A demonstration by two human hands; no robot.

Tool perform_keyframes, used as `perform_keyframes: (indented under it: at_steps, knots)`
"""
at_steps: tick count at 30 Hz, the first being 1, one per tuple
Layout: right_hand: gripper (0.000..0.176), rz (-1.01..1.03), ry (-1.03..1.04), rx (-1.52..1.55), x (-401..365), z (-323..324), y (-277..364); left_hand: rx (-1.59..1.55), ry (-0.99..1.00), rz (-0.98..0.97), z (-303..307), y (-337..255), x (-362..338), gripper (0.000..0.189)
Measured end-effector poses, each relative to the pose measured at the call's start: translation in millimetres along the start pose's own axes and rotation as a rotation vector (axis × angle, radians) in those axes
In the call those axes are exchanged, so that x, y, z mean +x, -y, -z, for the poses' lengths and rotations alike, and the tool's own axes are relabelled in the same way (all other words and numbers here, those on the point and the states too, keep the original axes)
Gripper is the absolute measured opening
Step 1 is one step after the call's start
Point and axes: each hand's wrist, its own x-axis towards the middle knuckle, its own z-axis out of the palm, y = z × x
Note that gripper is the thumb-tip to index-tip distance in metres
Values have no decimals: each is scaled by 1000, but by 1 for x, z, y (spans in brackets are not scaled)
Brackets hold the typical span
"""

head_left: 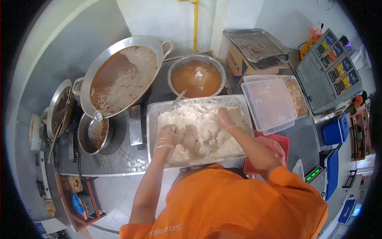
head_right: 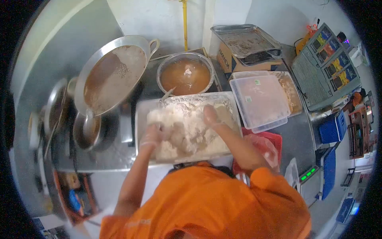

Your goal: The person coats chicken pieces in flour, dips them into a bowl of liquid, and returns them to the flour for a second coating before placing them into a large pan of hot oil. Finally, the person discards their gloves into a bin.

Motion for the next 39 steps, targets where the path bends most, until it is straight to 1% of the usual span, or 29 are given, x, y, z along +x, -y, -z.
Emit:
perform_keyframes:
  at_steps: [2,3,5,6,8,9,10,12,13,15,16,18,19,21,22,24,25,27,28,30,31,32,33,34,35,36,37,38,39]
  knots:
    - [32,160,73,171,-4,8,9,-49,0,-43,-2,-12,8,25]
    - [32,147,70,176,-14,14,21,-95,-19,-95,-3,-18,11,25]
    - [28,308,201,646,-28,76,89,-62,-81,-164,-20,-27,25,25]
    - [28,314,200,640,-29,79,104,-40,-144,-216,-32,-29,32,25]
    - [27,335,119,383,-37,76,119,-67,-102,-178,-54,-30,44,25]
    - [30,353,91,459,-30,52,107,-91,-56,-138,-63,-27,48,26]
    - [30,354,97,455,-27,54,104,-97,-56,-135,-66,-20,47,26]
    - [41,185,303,208,-22,62,100,-448,119,-163,-67,0,40,33]
    - [41,194,305,204,-24,67,102,-453,110,-161,-58,4,31,33]
    - [29,207,43,624,-38,76,106,-414,15,-86,-41,12,1,39]
    - [29,200,60,624,-40,68,92,-420,23,-70,-47,25,-13,39]
    - [21,333,20,-23,-9,52,59,-335,49,167,-46,44,-18,48]
    - [21,351,11,-24,3,64,65,-338,29,166,-44,50,-21,48]
    - [18,454,-219,510,15,104,85,107,68,97,-49,58,-33,67]
    - [18,462,-212,511,24,124,91,102,63,105,-55,65,-31,67]
    - [15,336,-181,405,53,164,105,359,427,-40,-73,84,-15,80]
    - [15,350,-185,406,65,176,116,359,413,-36,-79,88,-10,80]
    - [15,-34,129,598,92,193,135,199,113,-30,-93,89,3,82]
    - [15,-24,130,600,112,187,134,200,103,-26,-102,96,22,82]
    - [17,49,18,30,154,148,113,17,54,224,-120,107,59,80]
    - [18,-137,155,285,168,132,106,22,61,228,-114,100,64,80]
    - [18,-146,163,290,179,114,95,90,73,119,-105,88,68,78]
    - [18,-48,94,140,187,95,82,157,89,12,-99,81,71,76]
    - [18,50,26,-8,186,79,72,161,105,18,-106,88,82,76]
    - [18,106,-127,97,181,66,72,191,155,27,-118,101,97,71]
    - [18,95,-119,100,179,54,65,219,203,32,-126,108,104,66]
    - [18,181,-131,-26,178,43,57,218,214,32,-114,94,92,66]
    - [19,270,-146,-153,179,39,52,159,126,125,-86,66,71,61]
    - [19,223,-180,-33,152,51,62,99,34,216,-69,49,60,56]
